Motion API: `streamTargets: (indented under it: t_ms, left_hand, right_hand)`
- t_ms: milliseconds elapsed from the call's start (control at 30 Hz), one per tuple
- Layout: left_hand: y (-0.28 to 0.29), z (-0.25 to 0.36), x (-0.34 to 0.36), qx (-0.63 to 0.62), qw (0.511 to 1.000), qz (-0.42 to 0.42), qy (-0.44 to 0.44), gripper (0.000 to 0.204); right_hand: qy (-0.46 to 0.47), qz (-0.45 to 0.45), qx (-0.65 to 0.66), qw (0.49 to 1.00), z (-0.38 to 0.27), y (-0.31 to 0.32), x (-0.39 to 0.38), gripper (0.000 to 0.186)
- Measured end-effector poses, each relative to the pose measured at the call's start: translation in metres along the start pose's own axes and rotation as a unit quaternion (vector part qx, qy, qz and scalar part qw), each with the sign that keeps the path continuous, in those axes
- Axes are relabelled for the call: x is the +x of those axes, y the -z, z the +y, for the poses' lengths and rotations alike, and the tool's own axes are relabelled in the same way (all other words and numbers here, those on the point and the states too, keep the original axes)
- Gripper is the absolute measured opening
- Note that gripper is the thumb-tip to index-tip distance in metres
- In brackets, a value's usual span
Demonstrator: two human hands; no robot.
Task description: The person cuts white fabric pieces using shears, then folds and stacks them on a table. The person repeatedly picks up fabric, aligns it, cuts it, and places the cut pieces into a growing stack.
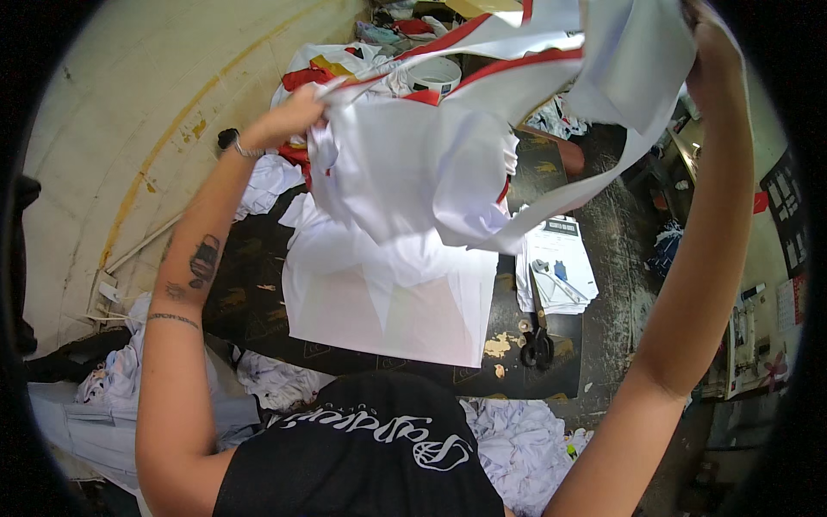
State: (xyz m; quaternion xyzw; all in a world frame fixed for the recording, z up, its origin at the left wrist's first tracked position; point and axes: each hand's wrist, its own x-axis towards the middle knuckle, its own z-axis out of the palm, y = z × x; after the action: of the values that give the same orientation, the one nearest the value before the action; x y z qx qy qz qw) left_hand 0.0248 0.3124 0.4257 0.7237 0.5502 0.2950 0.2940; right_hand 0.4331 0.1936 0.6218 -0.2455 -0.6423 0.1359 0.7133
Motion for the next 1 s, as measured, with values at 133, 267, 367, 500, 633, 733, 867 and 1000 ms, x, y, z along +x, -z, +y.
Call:
streamTargets:
  t_ms: [133, 267, 367, 500, 633, 733, 867, 1000]
  left_hand:
    - [-0.002, 0.116, -0.021, -0.022, 0.925, -0.031, -0.379, 0.030]
    - [0.025, 0.171, -0.050, -0.157, 0.856, -0.255, -0.422, 0.047]
    - [0.083, 0.132, -0.017, -0.195, 0.861, -0.251, -0.397, 0.048]
    - [0.142, -0.079, 0.044, 0.044, 0.972, 0.011, -0.230, 0.028]
    - [0.115, -0.360, 0.040, 0.282, 0.953, 0.079, 0.074, 0.034]
    - [0.065, -0.511, -0.006, 0.264, 0.928, 0.052, 0.258, 0.039]
    - [0.033, -0.581, -0.039, 0.258, 0.907, 0.150, 0.298, 0.041]
    - [0.064, -0.512, 0.003, 0.192, 0.890, 0.361, 0.202, 0.041]
  right_hand:
    - [-0.046, -0.199, -0.150, 0.967, 0.050, 0.007, -0.055, 0.039]
    - [-0.143, -0.291, -0.227, 0.918, 0.083, 0.046, -0.128, 0.041]
    - [-0.295, -0.113, -0.162, 0.935, 0.069, 0.127, -0.201, 0.044]
    - [-0.462, 0.264, -0.063, 0.844, 0.027, 0.289, -0.368, 0.051]
    - [-0.828, 0.088, -0.204, 0.515, -0.079, 0.380, -0.593, 0.047]
    - [-0.817, -0.219, -0.504, 0.173, -0.176, 0.380, -0.711, 0.066]
    - [-0.863, -0.095, -0.470, 0.160, -0.235, 0.363, -0.760, 0.066]
    - [-0.769, -0.062, -0.517, 0.372, -0.153, 0.358, -0.668, 0.060]
